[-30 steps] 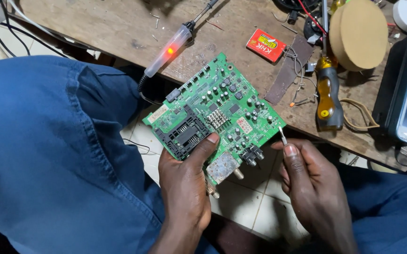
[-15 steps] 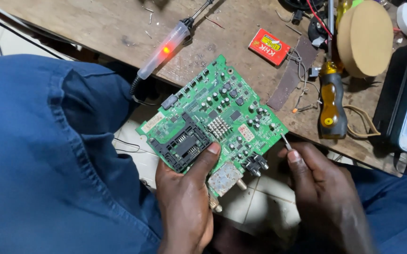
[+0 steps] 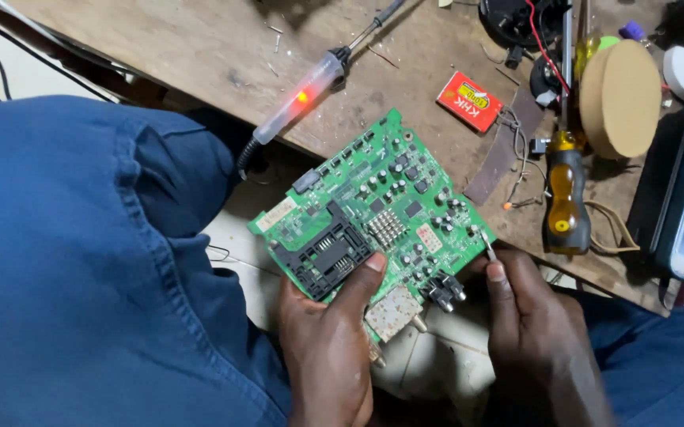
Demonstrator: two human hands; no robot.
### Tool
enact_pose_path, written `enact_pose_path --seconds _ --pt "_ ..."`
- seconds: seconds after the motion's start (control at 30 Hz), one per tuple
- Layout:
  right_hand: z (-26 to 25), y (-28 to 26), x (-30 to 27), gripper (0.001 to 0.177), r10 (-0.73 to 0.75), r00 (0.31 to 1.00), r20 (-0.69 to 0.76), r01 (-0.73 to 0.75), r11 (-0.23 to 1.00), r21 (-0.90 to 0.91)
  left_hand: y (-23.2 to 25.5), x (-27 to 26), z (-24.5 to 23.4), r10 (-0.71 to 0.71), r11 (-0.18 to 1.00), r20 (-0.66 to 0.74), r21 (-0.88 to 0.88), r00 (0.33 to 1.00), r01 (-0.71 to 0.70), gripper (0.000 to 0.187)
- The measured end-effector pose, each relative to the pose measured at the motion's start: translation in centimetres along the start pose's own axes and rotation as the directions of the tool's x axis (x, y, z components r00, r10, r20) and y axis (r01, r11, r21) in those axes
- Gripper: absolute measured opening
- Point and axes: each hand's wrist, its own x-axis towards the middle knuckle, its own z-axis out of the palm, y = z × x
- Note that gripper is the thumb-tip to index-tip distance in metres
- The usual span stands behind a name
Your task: Repairing a circuit board by probing and manipulating components with a voltage tester screwdriver.
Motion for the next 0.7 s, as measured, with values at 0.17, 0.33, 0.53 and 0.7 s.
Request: enact_pose_path --seconds 0.17,0.33,0.53,0.7 --pt "0.3 0.1 -1.2 0.025 -0.076 0.992 -0.103 0.085 0.993 0.078 0.0 -0.3 -0.6 0.01 0.996 -0.014 0.088 1.0 -0.008 0.051" --pt "0.5 0.4 -2.1 0.026 -0.138 0.967 -0.212 0.174 0.971 0.163 0.1 -0.8 -0.7 0.032 0.982 -0.027 0.187 0.999 -0.027 0.046" --pt "-0.9 1.8 -2.0 0.032 -0.232 0.951 -0.207 0.236 0.972 -0.003 0.6 -1.3 -1.4 0.197 0.918 0.076 0.337 0.977 -0.211 0.051" --pt "-0.6 3.6 -2.1 0.037 -0.18 0.979 -0.101 0.185 0.981 0.049 0.3 -1.8 -1.4 0.235 0.939 0.102 0.234 0.967 -0.253 0.043"
